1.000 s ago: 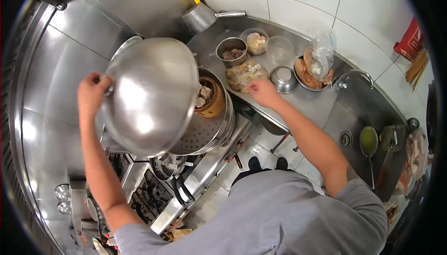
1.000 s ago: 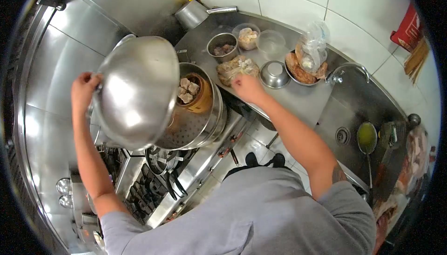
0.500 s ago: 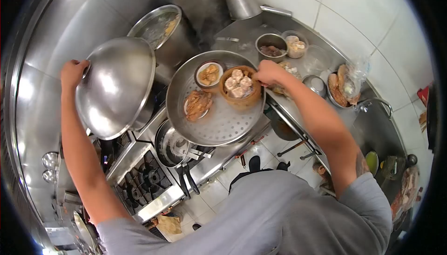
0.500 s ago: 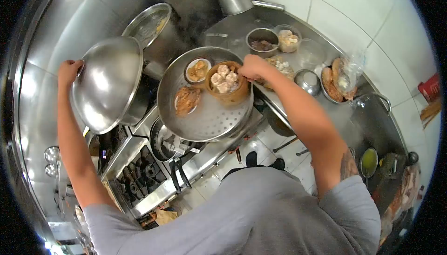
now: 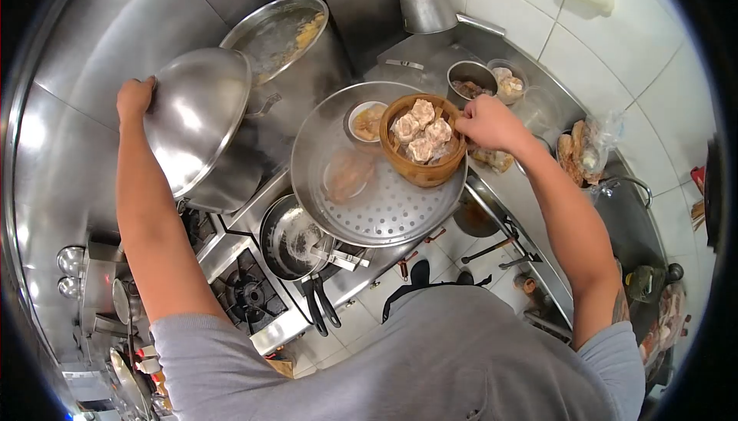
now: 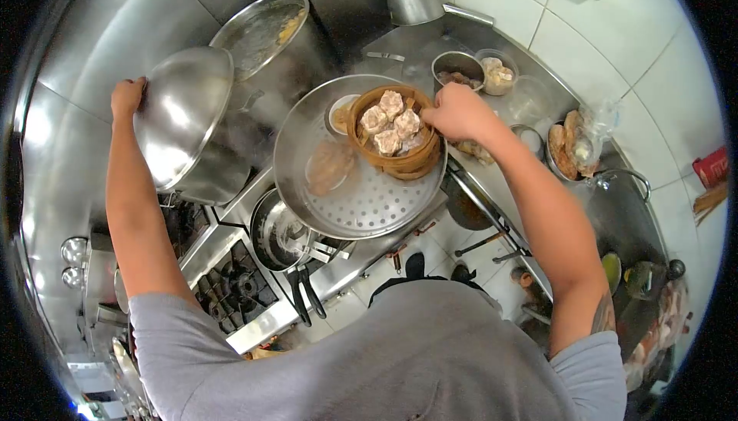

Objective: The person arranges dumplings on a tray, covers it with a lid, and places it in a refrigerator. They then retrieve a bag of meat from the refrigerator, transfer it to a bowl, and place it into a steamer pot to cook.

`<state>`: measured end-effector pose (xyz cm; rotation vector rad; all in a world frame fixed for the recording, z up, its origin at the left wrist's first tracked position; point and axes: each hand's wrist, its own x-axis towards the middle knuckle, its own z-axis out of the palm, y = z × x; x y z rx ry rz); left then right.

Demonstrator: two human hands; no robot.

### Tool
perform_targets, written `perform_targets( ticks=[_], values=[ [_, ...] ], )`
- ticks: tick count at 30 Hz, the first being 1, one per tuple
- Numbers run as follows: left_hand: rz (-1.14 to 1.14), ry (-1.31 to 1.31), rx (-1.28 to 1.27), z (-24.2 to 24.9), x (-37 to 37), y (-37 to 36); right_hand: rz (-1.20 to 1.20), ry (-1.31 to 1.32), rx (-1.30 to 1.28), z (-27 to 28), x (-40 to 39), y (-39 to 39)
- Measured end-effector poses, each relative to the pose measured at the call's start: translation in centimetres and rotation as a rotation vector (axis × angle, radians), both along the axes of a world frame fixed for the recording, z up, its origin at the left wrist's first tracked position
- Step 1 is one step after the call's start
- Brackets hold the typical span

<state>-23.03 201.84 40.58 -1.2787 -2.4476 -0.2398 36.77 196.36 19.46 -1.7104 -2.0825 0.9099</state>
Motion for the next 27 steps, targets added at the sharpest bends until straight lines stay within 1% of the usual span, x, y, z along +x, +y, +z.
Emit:
perform_targets(
  ticks=[1,2,4,6,7,8,9,10,11,12,13,14,16,18,20,21,22,23,24,25,26,27],
  values=[
    [-0.005,0.035,-0.005,-0.1,-0.3,0.3,-0.019,0.020,0.003,0.1,0.0,-0.8],
    [-0.009,0.037,-0.007,-0.2,1.2,-0.2,-0.023,0.021,0.000,0.1,0.0,-1.5],
    [0.021,0.413,0.234,-1.7,5.6,-1.9,-0.009,0.049,-0.026,-0.3,0.2,-2.8],
    [-0.323,0.463,0.308,-4.6,11.5,-4.2,-0.012,0.061,-0.033,-1.5,0.8,-3.6],
    [-0.562,0.459,0.284,-9.2,13.5,-5.1,-0.030,0.076,0.001,-2.0,1.2,-4.1],
    [-0.599,0.215,0.205,-12.5,20.9,-8.5,-0.047,0.089,0.033,-2.4,1.6,-4.6],
    [-0.842,0.176,-0.115,-16.1,23.0,-9.8,-0.052,0.090,0.030,-2.8,2.3,-4.7],
    [-0.918,0.119,-0.220,-19.6,26.1,-11.8,-0.064,0.051,0.019,-3.1,3.0,-4.7],
    [-0.971,0.159,-0.295,-24.4,27.0,-12.8,-0.076,0.011,0.006,-3.4,3.7,-5.0],
    [-0.986,0.197,-0.332,-28.0,27.2,-13.0,-0.082,0.009,0.002,-3.6,4.3,-5.3],
    [-1.000,0.234,-0.365,-30.1,27.4,-13.1,-0.084,-0.004,-0.007,-3.5,4.8,-5.5],
    [-1.004,0.233,-0.364,-30.5,27.7,-13.2,-0.086,-0.015,-0.015,-3.5,5.1,-5.6],
    [-0.963,0.271,-0.498,-31.2,28.3,-13.0,-0.099,-0.013,-0.029,-3.5,5.5,-6.2],
    [-0.955,0.285,-0.494,-32.2,28.2,-12.5,-0.112,-0.012,-0.050,-3.6,5.7,-6.7],
    [-0.947,0.298,-0.495,-32.3,27.9,-12.2,-0.047,-0.044,-0.016,-3.5,4.7,-7.0],
    [-0.913,0.248,-0.509,-32.0,27.4,-12.1,-0.048,0.042,-0.113,-2.8,4.0,-7.4],
    [-0.881,0.199,-0.520,-31.3,27.1,-11.8,-0.020,0.016,-0.077,-3.3,3.1,-7.5],
    [-0.892,0.201,-0.514,-29.9,26.8,-11.7,0.004,-0.010,-0.038,-4.1,2.1,-7.4],
    [-0.848,0.250,-0.479,-28.2,26.3,-11.9,0.015,-0.030,-0.070,-4.6,0.9,-7.2],
    [-0.802,0.298,-0.444,-25.8,25.9,-12.2,0.029,-0.015,-0.031,-5.4,-0.5,-7.4],
    [-0.752,0.320,-0.350,-21.9,26.2,-12.7,0.068,0.011,-0.082,-4.5,-1.9,-7.5],
    [-0.702,0.340,-0.257,-17.4,26.3,-13.0,0.115,0.051,-0.145,-5.0,-3.2,-7.3]
  ],
)
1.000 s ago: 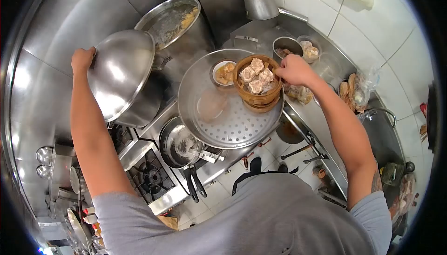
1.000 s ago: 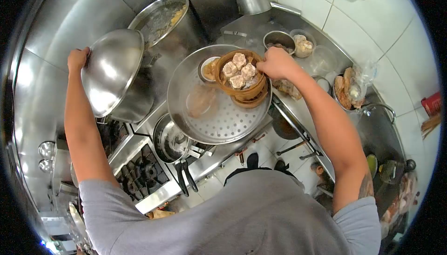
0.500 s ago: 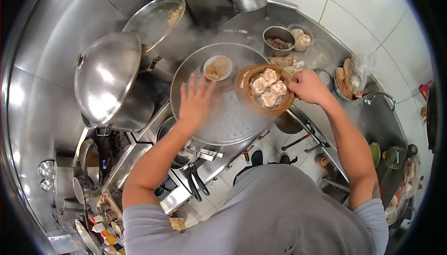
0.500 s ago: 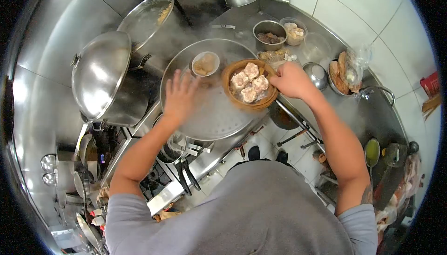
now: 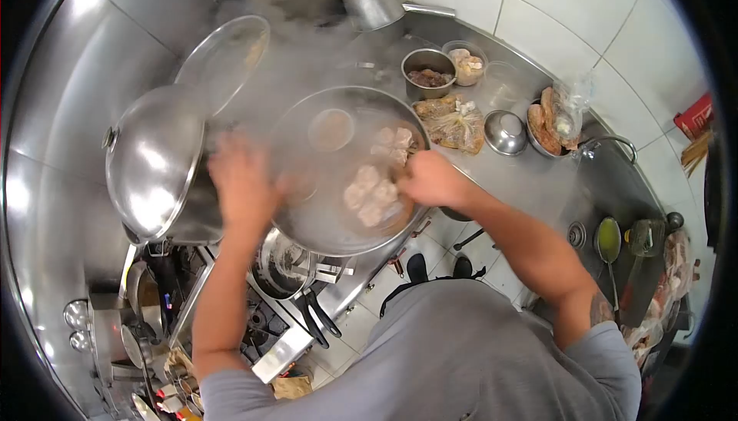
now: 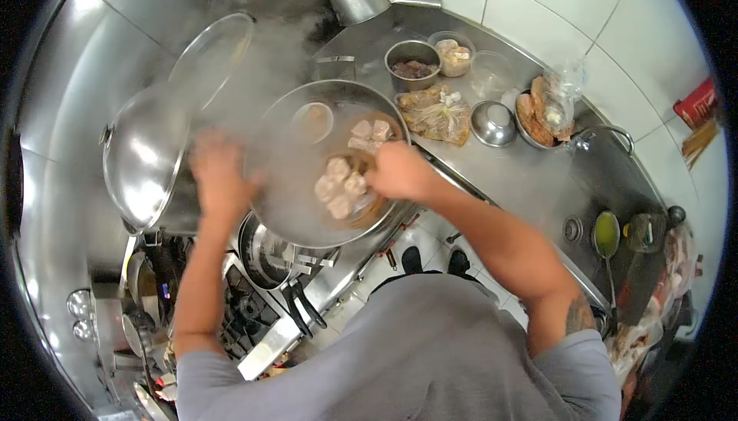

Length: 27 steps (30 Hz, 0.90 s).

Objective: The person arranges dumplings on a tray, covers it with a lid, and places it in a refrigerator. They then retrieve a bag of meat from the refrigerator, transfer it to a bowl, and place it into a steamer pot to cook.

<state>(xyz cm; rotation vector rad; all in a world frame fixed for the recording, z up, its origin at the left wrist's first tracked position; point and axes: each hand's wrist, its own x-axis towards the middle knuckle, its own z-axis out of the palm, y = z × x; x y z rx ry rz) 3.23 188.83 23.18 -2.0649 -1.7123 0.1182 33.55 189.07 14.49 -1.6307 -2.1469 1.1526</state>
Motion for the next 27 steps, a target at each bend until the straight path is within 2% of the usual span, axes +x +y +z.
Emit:
perform_targets(
  ticks=[1,2,3,5,7,8,10,11,13,15,16,17,19,20,22,23,24,27],
  values=[
    [-0.018,-0.126,0.022,3.8,-1.4,0.7,-0.048,-0.030,0.053,0.1,-1.6,-0.3],
    [-0.185,-0.192,0.379,6.0,-3.6,1.7,-0.039,-0.024,0.012,0.0,-2.8,-0.3],
    [-0.226,-0.174,0.503,9.1,-6.7,2.8,-0.050,-0.025,0.011,-0.9,-3.9,-0.3],
    [-0.060,-0.197,0.593,15.4,-12.4,5.5,0.011,-0.054,0.036,-3.6,-6.0,-0.2],
    [0.080,-0.181,0.667,18.7,-16.1,8.3,0.024,-0.088,0.000,-4.6,-7.2,-0.5],
    [0.079,-0.183,0.666,19.2,-18.4,10.0,0.045,-0.120,-0.032,-5.1,-7.7,-0.7],
    [0.251,-0.297,0.419,19.2,-23.6,13.0,0.074,-0.156,-0.032,-6.3,-8.7,-0.9],
    [0.249,-0.299,0.419,18.8,-26.4,14.2,0.104,-0.191,-0.031,-6.7,-9.0,-1.0],
    [0.301,-0.360,0.053,17.8,-31.4,16.8,0.071,-0.179,-0.040,-6.9,-9.1,-1.5],
    [0.316,-0.391,0.049,17.3,-36.9,19.4,0.035,-0.157,-0.049,-6.5,-8.9,-2.0],
    [0.336,-0.421,0.044,17.5,-38.0,20.3,0.091,-0.160,-0.026,-5.5,-8.1,-2.4],
    [0.326,-0.415,0.043,18.3,-36.3,19.9,0.147,-0.165,-0.002,-4.5,-7.1,-2.8],
    [0.690,-0.566,-0.130,19.8,-31.6,17.1,0.131,-0.128,-0.040,-2.9,-4.4,-3.8],
    [0.688,-0.559,-0.139,19.9,-31.3,16.6,0.101,-0.045,-0.018,-2.6,-2.2,-4.5],
    [0.522,-0.555,-0.197,20.2,-30.6,15.7,-0.026,0.190,-0.031,-1.2,3.1,-6.7],
    [0.423,-0.557,-0.145,20.0,-29.0,14.3,-0.124,0.340,-0.062,-0.8,5.9,-7.8],
    [0.316,-0.559,-0.089,19.6,-26.2,12.7,-0.211,0.340,-0.005,-3.2,9.0,-9.0],
    [0.158,-0.570,-0.069,19.0,-15.1,7.2,-0.657,0.350,-0.130,-7.5,19.3,-12.7]
  ],
)
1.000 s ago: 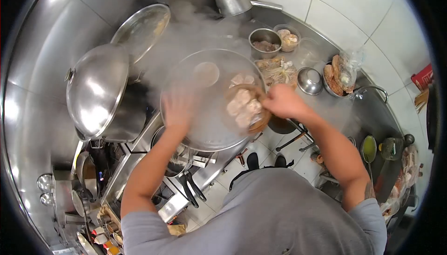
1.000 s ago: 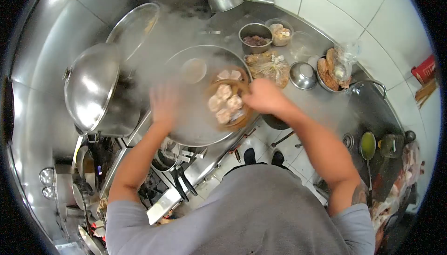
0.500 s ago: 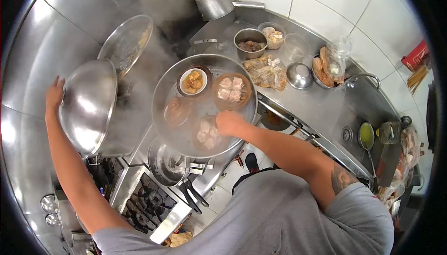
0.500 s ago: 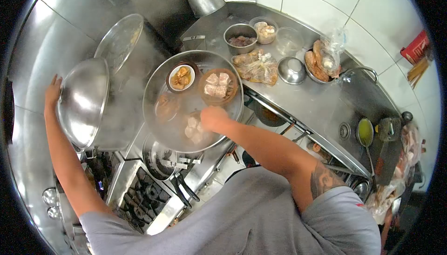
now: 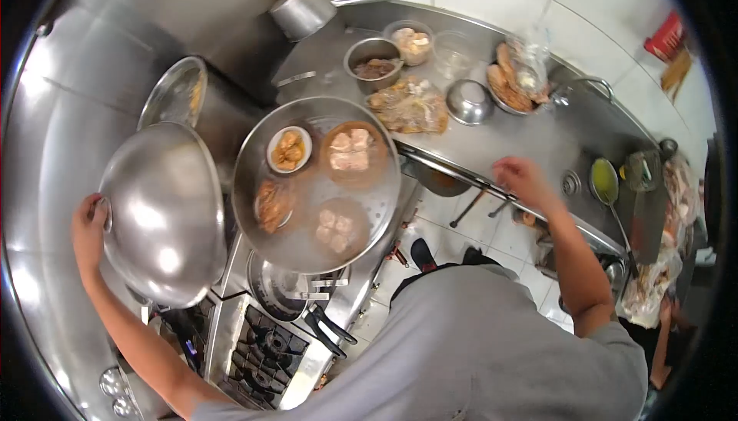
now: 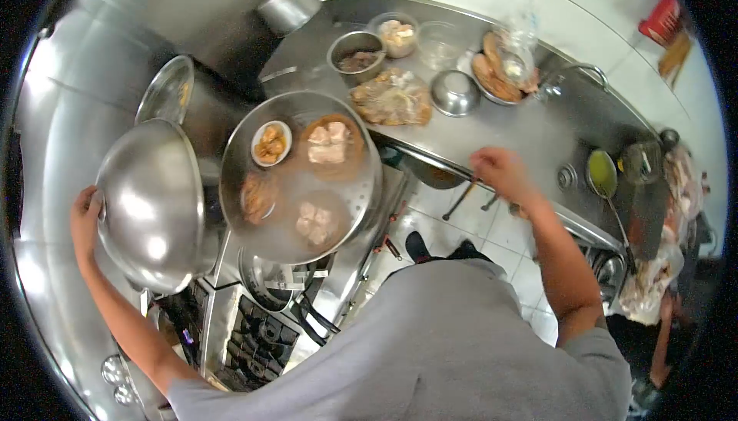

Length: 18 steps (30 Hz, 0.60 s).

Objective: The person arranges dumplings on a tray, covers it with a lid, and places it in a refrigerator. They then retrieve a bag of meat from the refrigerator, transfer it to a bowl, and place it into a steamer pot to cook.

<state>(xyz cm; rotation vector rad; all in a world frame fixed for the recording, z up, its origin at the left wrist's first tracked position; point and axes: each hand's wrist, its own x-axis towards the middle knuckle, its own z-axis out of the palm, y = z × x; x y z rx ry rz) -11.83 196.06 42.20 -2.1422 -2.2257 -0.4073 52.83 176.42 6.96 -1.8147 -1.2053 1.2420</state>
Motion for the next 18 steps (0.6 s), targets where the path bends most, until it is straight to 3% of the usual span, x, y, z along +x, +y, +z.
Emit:
perform_targets(
  ticks=[3,5,6,7,9,11,12,14,15,17,18],
  values=[
    [-0.094,-0.037,0.060,-1.2,10.1,-3.3,-0.410,-0.035,-0.089,-4.0,10.9,-2.5],
    [-0.173,-0.057,0.128,-2.2,15.1,-5.4,-0.921,0.379,-0.025,-7.3,18.1,-1.8],
    [-0.205,-0.101,0.144,-2.9,17.3,-5.9,-0.928,0.239,0.002,-9.8,22.8,-0.7],
    [-0.251,-0.060,0.137,-3.6,18.9,-6.1,-0.787,0.123,0.046,-13.8,28.5,0.4],
    [-0.258,-0.042,0.076,-4.8,23.7,-6.9,-0.838,-0.127,-0.053,-15.9,33.8,4.7],
    [-0.233,-0.010,-0.003,-7.0,26.1,-6.1,-1.157,0.143,0.230,-13.2,31.1,8.6],
    [-0.198,0.020,-0.017,-8.3,27.2,-5.6,-1.158,0.166,0.218,-14.1,31.2,9.8],
    [-0.227,0.076,-0.042,-10.9,27.9,-4.1,-0.983,0.498,0.311,-16.1,32.0,11.3],
    [-0.184,0.054,-0.097,-12.2,27.8,-3.3,-0.982,0.508,0.299,-16.9,32.1,10.8],
    [-0.163,0.031,-0.141,-14.3,27.1,-2.1,-0.769,0.133,0.387,-18.4,32.1,9.2],
    [-0.186,0.033,-0.133,-15.5,26.3,-1.4,-0.769,0.141,0.382,-19.0,31.5,8.0]
  ],
)
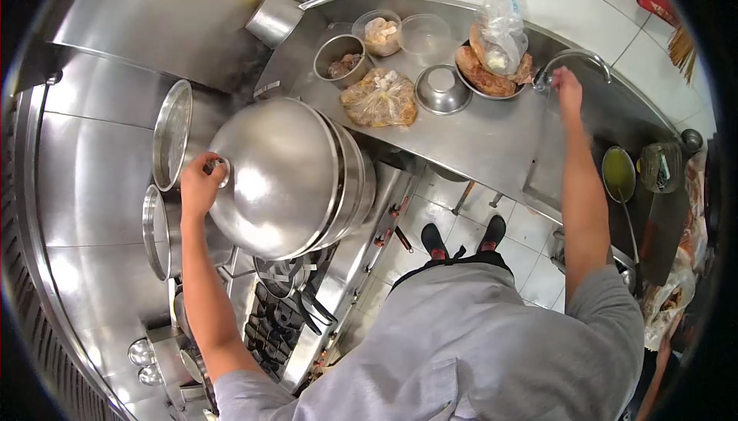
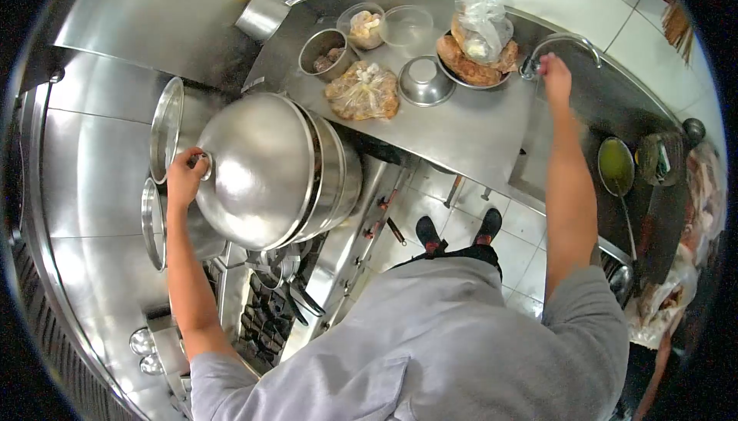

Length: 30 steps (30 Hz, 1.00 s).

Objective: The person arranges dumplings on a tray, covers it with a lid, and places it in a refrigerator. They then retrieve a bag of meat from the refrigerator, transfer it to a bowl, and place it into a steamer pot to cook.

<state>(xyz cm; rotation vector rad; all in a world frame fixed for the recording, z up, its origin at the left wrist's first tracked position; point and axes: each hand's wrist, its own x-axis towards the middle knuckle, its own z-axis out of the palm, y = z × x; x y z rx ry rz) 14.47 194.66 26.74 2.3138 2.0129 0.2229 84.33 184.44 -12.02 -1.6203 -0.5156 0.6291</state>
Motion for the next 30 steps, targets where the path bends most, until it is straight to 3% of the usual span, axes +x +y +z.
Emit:
perform_targets(
  ticks=[3,5,8,14,18,21,22,24,25,26,27,28,29,30],
  values=[
    [0.045,0.011,-0.054,-2.2,-1.9,1.4,-0.005,0.098,0.035,-0.6,-1.1,-4.4],
    [0.070,-0.010,-0.068,-2.5,-1.3,1.3,-0.058,0.604,0.255,0.1,0.4,-6.6],
    [0.099,-0.045,-0.150,-2.1,-0.9,1.3,-0.009,0.780,0.138,-0.3,3.5,-8.9],
    [0.125,-0.027,-0.250,-2.2,-2.0,2.9,0.109,0.876,-0.002,-3.3,7.6,-10.6],
    [0.086,-0.019,-0.224,-2.7,-2.5,3.2,-0.007,0.902,-0.011,-6.2,9.2,-11.2],
    [0.233,-0.067,-0.262,-2.3,-0.4,2.5,-0.009,0.814,-0.089,-7.7,9.3,-11.2],
    [0.228,-0.066,-0.265,-2.1,-1.2,2.2,0.090,0.756,-0.105,-9.5,9.5,-11.0],
    [0.103,0.110,-0.195,-3.3,-2.6,2.8,0.204,0.738,-0.127,-10.7,10.7,-12.3],
    [-0.056,0.399,0.055,-4.6,-1.5,2.1,0.216,0.784,-0.133,-9.7,10.3,-12.7],
    [-0.219,0.664,0.328,-5.8,0.7,2.2,0.166,0.609,-0.374,-6.0,8.9,-12.1],
    [-0.190,0.389,0.228,-6.7,7.1,1.9,0.048,0.632,-0.318,-6.7,8.5,-11.7],
    [-0.159,0.125,0.109,-7.2,15.3,-1.1,0.145,0.171,-0.278,-10.5,8.9,-12.0],
    [-0.085,-0.362,-0.116,-8.5,24.1,-4.4,0.238,-0.187,-0.437,-8.5,8.4,-11.9],
    [-0.199,-0.604,-0.269,-12.2,29.8,-5.8,0.328,-0.344,-0.157,-11.2,9.5,-12.2]
  ],
)
